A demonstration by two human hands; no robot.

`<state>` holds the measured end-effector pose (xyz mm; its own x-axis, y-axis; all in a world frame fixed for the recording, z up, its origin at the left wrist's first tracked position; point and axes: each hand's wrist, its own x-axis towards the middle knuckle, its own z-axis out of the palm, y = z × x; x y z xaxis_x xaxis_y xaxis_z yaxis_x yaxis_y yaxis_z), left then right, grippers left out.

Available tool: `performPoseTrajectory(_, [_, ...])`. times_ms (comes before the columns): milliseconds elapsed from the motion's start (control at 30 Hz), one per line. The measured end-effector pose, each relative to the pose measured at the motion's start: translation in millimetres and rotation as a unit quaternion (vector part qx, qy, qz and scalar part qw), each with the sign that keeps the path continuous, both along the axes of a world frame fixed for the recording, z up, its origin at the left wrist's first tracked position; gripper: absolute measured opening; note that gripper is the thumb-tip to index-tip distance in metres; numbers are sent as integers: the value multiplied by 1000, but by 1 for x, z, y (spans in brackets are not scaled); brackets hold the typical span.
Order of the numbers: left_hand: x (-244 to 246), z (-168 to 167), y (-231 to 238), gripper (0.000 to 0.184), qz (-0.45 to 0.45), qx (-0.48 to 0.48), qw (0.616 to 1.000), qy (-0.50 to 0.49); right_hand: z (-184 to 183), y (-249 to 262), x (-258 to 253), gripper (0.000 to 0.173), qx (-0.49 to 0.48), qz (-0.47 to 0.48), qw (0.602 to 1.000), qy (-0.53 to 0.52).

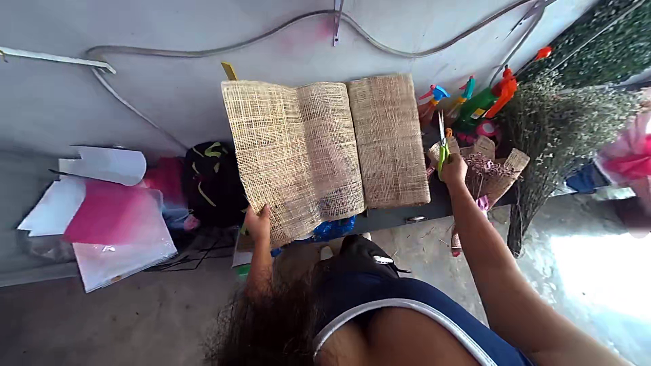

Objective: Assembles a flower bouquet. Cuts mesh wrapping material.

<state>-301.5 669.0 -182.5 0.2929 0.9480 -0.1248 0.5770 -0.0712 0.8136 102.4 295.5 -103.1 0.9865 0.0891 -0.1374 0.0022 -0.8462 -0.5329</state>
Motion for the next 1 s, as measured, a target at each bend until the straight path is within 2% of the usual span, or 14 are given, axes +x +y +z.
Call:
performPoseTrajectory(67, [4,-9,10,48,-23,-1,998,53,4,1,-5,54,15,-20,1000,-5])
performPoseTrajectory(133, [8,-9,16,47,-37,-10,996,82,6,8,-36,52,121,35,992,-15])
performPoseTrajectory(200, [4,-11,15,51,-42,-39,994,91,-7,14,-89,39,257,118,955,83])
performPoseTrajectory(267, [-4,-19,11,62,-33,-71,994,69,-29,18,-138,36,322,173,903,226])
performPoseTrajectory(333, [-13,-29,1,75,-5,-111,994,7,-52,16,-179,34,288,205,880,316])
performPoseTrajectory(400, [-27,-45,-17,78,26,-142,988,-55,-77,8,-210,33,245,219,866,378])
performPoseTrajectory(467, [-42,-60,-43,70,41,-163,982,-88,-98,-1,-228,30,221,234,836,444])
performPoseTrajectory(533, [-53,-67,-70,58,43,-227,968,-95,-110,-10,-231,30,193,253,801,508])
performPoseTrajectory(633, [-52,-63,-92,45,82,-314,939,-113,-110,-19,-220,37,79,313,755,571])
performPoseTrajectory(700, [-45,-57,-93,40,116,-337,923,-146,-112,-15,-216,49,-20,343,754,560])
performPoseTrajectory(767, [-41,-54,-90,38,129,-333,921,-157,-125,-9,-222,59,-28,341,780,524])
performPoseTrajectory(833, [-40,-55,-89,38,138,-327,921,-157,-150,-5,-234,66,40,311,817,483])
performPoseTrajectory(900, [-43,-57,-87,38,146,-324,921,-157,-169,4,-247,69,120,276,837,457])
performPoseTrajectory(1000, [-47,-56,-84,36,156,-317,922,-156,-163,27,-268,56,222,226,822,473])
